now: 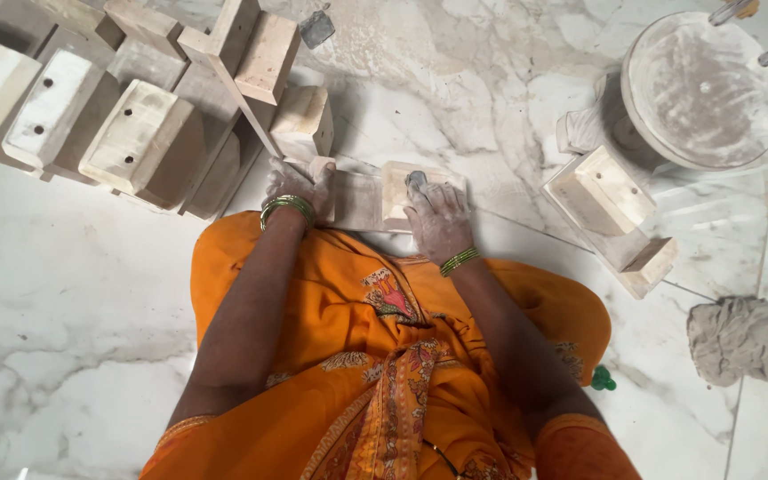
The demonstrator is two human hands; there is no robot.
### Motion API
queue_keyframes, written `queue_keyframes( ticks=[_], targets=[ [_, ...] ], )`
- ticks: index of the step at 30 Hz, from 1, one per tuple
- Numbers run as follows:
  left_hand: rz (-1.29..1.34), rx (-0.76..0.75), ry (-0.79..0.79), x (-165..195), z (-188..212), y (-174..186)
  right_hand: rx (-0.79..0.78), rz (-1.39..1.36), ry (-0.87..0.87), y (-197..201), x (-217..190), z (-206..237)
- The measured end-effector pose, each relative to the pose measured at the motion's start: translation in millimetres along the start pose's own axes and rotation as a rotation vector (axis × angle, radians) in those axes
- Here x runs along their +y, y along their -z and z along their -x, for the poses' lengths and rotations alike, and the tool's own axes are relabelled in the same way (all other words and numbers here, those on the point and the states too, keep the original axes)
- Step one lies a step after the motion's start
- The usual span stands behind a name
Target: The person sits on the floor scraping the tops of white blocks set in wooden molds, using a small hand tool to level and trim each block one at a time. They reposition the molds around them, then place a flat board over a filled mold and press it down.
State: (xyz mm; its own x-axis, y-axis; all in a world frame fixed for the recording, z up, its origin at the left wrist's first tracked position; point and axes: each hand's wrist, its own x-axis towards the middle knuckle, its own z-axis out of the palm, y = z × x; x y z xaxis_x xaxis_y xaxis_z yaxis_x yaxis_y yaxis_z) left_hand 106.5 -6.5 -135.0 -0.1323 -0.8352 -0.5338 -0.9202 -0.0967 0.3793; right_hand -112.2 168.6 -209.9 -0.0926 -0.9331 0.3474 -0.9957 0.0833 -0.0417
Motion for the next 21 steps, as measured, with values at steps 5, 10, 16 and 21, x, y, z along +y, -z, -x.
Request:
queue_keyframes(
  ticks=[5,10,16,21],
  targets=[
    [-0.029,-0.058,0.031,6,4,3,-0.148,-0.002,-0.167,19,21,-8],
    [-0.065,-0.083,0.016,11,3,2,-0.238,-0.373,-0.431,24,6,-11],
    [-0.100,-0.069,-0.009,10,-5,-3,0.107,-0.142,-0.099,8,-9,-18],
    [-0.079,-0.054,-0.018,6,-9,-8,-0.203,0.051,-0.447,9,33,-14]
  ],
)
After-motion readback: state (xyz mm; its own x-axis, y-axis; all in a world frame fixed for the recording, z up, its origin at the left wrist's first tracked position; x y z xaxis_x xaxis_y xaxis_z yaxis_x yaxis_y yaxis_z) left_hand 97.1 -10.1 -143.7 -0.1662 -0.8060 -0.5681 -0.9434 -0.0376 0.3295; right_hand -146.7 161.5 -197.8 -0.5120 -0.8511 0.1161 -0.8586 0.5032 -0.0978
